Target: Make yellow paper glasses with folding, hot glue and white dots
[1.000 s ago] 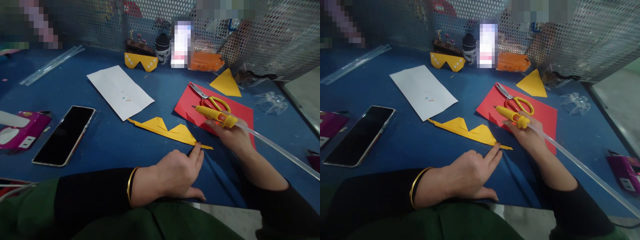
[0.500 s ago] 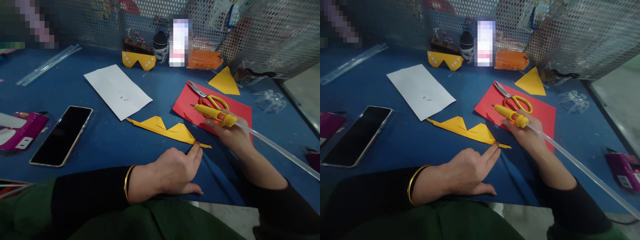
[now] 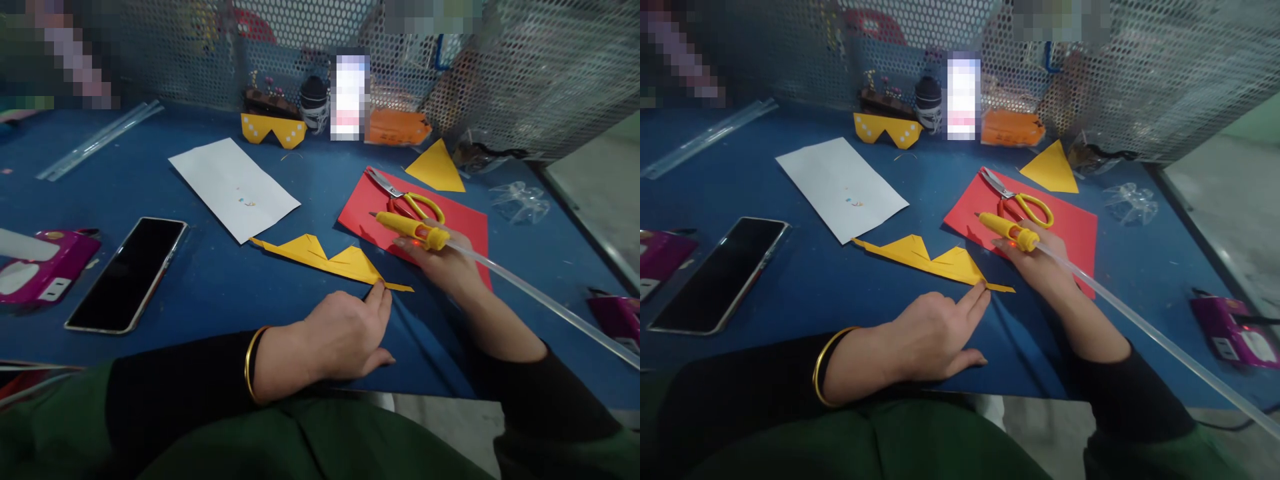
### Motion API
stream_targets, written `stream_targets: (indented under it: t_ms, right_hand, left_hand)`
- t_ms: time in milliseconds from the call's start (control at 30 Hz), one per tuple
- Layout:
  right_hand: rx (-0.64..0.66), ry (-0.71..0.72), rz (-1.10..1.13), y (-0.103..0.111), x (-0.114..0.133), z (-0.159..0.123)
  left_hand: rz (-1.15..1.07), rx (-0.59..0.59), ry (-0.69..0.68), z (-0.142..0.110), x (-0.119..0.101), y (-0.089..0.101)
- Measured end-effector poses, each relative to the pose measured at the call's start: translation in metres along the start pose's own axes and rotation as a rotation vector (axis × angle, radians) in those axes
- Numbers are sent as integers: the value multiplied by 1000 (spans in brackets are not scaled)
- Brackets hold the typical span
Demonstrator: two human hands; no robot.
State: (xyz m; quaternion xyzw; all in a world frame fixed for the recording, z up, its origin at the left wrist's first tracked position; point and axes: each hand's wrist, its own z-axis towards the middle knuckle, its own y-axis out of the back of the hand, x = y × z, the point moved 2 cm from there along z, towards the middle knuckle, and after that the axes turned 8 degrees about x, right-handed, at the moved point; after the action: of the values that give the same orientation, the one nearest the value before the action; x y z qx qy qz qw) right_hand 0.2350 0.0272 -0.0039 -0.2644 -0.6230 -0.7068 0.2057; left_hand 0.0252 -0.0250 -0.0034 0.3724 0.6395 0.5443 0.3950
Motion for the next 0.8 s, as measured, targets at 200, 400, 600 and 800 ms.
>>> stream_targets:
  t_ms: [200,400,600,800]
  right_hand:
    - [-3,-37,20,-2,2,2]
    - [-1,-44,29,-6,1,5]
    - [24,-27,74,-4,0,1]
    - [62,-16,149,-3,-4,-6]
  left_hand:
    - [-8,2,-6,1,1,3]
    - [-1,-119,74,-23,28,25]
    - [-11,-229,437,-74,91,29]
    - [-127,-190,481,-93,112,16]
